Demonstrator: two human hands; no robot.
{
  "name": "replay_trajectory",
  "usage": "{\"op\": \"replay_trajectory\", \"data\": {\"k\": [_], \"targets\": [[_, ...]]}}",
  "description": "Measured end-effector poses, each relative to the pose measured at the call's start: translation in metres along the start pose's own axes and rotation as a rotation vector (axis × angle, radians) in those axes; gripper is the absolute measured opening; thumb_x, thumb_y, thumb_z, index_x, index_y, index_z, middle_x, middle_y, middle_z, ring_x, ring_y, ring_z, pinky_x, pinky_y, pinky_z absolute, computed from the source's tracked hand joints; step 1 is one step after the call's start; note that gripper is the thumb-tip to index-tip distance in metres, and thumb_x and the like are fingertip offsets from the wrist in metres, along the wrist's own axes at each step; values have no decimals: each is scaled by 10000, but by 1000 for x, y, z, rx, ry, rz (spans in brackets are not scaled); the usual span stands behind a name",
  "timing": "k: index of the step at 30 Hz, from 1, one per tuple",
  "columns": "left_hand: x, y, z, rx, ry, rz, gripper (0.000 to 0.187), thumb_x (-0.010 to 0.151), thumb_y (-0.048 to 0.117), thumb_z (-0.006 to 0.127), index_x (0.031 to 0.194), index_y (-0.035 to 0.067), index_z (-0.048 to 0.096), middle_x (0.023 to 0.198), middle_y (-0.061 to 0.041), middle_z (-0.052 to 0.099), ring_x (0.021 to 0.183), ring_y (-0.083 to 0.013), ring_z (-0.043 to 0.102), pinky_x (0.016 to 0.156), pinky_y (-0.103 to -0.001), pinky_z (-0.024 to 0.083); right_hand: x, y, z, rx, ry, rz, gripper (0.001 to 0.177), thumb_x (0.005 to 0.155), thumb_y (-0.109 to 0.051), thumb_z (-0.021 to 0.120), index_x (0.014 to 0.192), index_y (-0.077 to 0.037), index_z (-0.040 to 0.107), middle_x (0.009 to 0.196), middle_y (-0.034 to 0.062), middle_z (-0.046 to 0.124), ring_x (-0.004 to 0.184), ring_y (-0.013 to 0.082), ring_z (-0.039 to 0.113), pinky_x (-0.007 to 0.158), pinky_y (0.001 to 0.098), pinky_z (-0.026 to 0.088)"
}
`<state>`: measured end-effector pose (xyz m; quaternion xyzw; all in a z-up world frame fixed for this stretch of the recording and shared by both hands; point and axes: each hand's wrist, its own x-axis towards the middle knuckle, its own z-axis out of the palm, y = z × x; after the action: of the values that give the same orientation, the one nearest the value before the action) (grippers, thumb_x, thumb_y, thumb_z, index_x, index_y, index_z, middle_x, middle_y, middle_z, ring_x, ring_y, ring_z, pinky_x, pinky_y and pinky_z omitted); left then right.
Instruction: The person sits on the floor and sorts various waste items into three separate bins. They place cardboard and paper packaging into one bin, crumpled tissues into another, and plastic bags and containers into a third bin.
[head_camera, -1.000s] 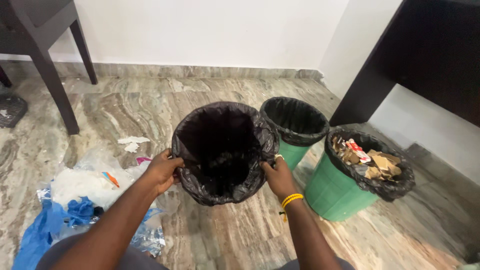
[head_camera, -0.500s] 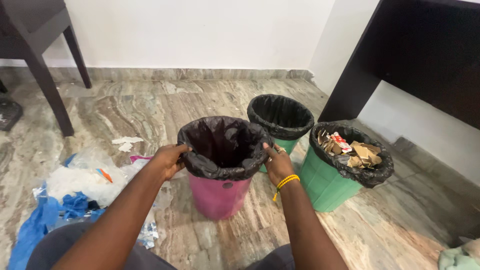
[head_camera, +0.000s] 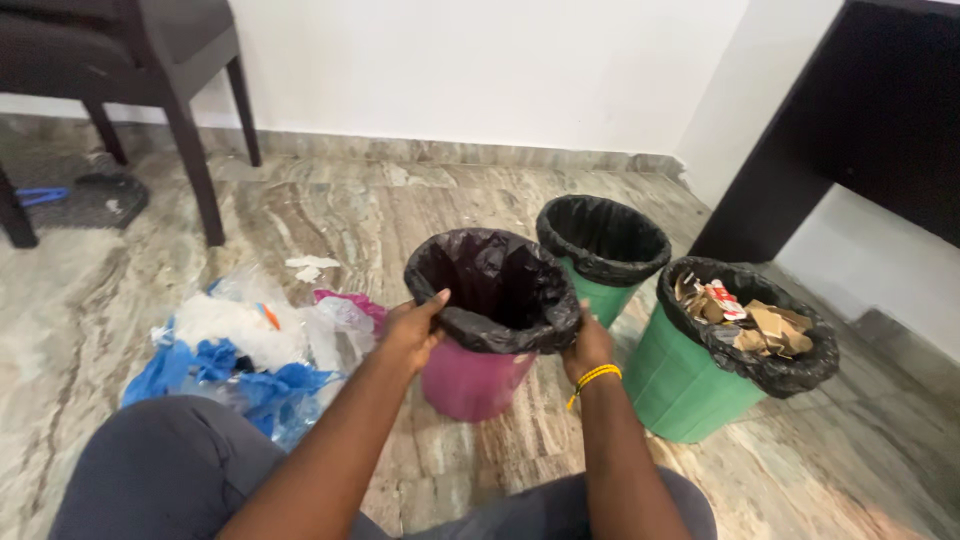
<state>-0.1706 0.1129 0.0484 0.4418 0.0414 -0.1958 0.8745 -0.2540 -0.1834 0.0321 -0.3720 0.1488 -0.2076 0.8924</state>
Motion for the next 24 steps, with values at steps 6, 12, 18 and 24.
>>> {"op": "replay_trajectory", "data": {"k": [6,12,18,24], "targets": [[-26,-2,3,172,-24,-82,272,890,365,782,935,135,643,916,-25,661,814,-211,621,846,-446,503,-30,-7,31,-546,284,-592,483,1116,-421,476,1259,4,655,1221,141,708,1128,271,657,1013,421,477],[-38,-10,-43,34,-51,-92,373,968,399,611,1228,132,628,1126,-20,701,1017,-216,688,923,-434,524,-107,-26,107,-1042,274,-1397,212,1017,-125,613,1164,6,690,1211,185,672,1202,367,573,1075,476,407],[-41,-13,-67,81,117,-73,346,988,283,559,1300,141,603,1142,-7,685,981,-234,668,887,-434,543,-161,-31,207,-1059,-221,-1378,148,947,-2,627,980,-69,754,1240,136,658,1211,338,585,1045,428,449],[-40,3,-40,34,124,4,247,985,249,593,1193,151,682,1035,-10,642,864,-203,636,754,-382,556,-175,-9,255,-1185,-798,-986,150,900,-15,629,942,-99,747,1240,74,685,1040,267,701,842,385,551]]}}
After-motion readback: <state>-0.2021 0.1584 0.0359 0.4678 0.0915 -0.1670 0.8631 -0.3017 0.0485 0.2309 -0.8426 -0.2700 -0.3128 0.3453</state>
